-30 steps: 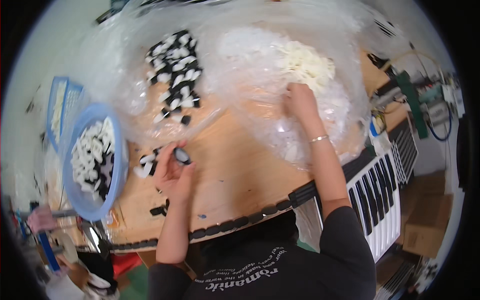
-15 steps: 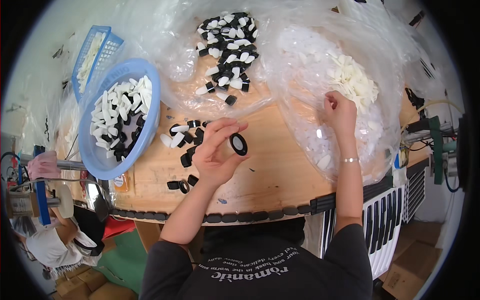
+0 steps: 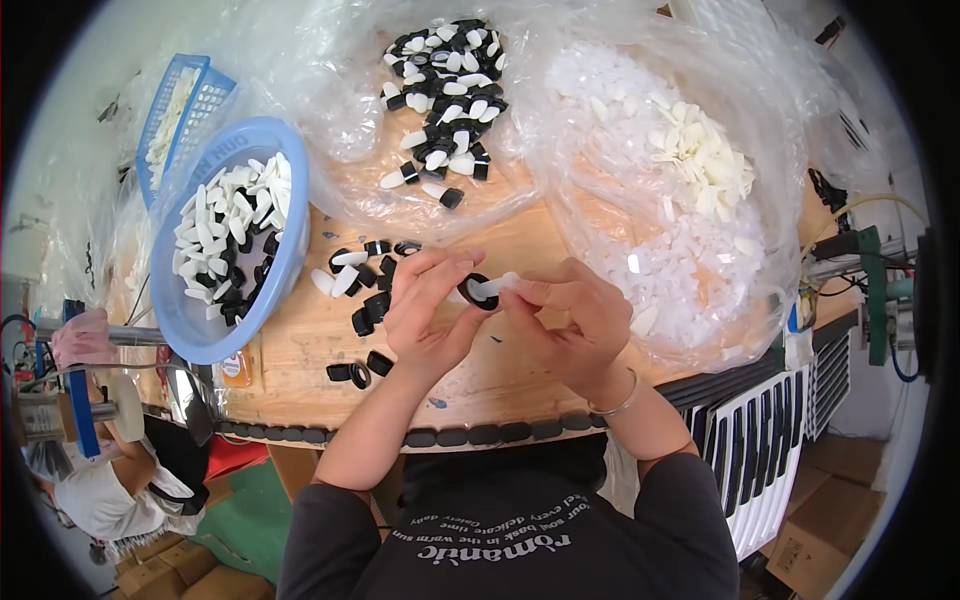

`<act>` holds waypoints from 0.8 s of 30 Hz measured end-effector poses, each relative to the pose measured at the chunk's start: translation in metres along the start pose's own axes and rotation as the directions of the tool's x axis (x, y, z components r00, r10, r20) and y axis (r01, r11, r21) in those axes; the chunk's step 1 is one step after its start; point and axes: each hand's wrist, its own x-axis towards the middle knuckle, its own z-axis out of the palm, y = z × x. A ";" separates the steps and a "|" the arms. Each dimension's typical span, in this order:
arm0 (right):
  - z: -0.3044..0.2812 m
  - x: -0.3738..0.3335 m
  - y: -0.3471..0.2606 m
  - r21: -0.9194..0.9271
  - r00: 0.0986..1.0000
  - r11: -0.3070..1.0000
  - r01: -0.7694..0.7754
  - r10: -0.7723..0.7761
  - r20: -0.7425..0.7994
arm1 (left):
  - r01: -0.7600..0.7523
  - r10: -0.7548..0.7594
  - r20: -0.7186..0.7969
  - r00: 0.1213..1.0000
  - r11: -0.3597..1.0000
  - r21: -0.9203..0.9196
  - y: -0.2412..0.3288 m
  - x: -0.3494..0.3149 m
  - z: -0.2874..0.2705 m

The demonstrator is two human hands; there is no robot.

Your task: Assembling small white plastic caps onto black plastic bases, which are components for keyboard keys.

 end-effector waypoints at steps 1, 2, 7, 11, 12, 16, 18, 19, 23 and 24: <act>0.001 0.000 -0.001 -0.009 1.000 1.000 0.006 -0.006 -0.001 | -0.001 0.001 0.000 1.000 1.000 -0.002 0.001 0.001 0.001; 0.003 -0.001 0.000 -0.011 1.000 1.000 0.007 -0.007 -0.002 | 0.004 -0.004 -0.002 1.000 1.000 -0.007 0.002 0.001 0.001; 0.006 -0.002 0.000 -0.073 0.994 0.991 0.111 -0.110 0.024 | -0.030 0.030 0.011 1.000 0.999 0.042 0.003 0.003 0.002; 0.008 -0.003 -0.004 -0.124 0.984 0.979 0.162 -0.152 0.091 | -0.004 0.004 -0.045 0.999 1.000 0.013 -0.001 -0.002 0.005; 0.010 -0.005 -0.004 -0.116 0.989 0.985 0.129 -0.119 0.091 | -0.015 0.015 -0.060 0.998 1.000 0.015 -0.002 -0.002 0.005; 0.008 -0.005 -0.006 -0.018 0.993 1.000 0.001 0.001 0.118 | -0.005 0.004 -0.068 0.998 1.000 -0.015 -0.004 -0.005 0.006; 0.006 -0.005 -0.003 0.086 0.990 0.994 -0.071 0.060 0.124 | 0.033 -0.039 -0.072 0.997 0.997 -0.076 -0.006 -0.006 0.006; 0.006 -0.006 -0.003 0.191 0.984 0.971 -0.142 0.117 0.138 | 0.034 -0.040 -0.069 0.997 0.997 -0.076 -0.005 -0.006 0.006; 0.008 -0.007 -0.005 0.546 0.787 0.602 -0.583 0.584 0.197 | 0.026 -0.027 -0.013 1.000 0.998 -0.055 -0.003 -0.003 0.005; 0.004 -0.006 -0.001 0.551 0.698 0.452 -0.701 0.594 0.400 | 0.001 -0.001 0.009 1.000 0.999 -0.035 -0.004 -0.003 0.004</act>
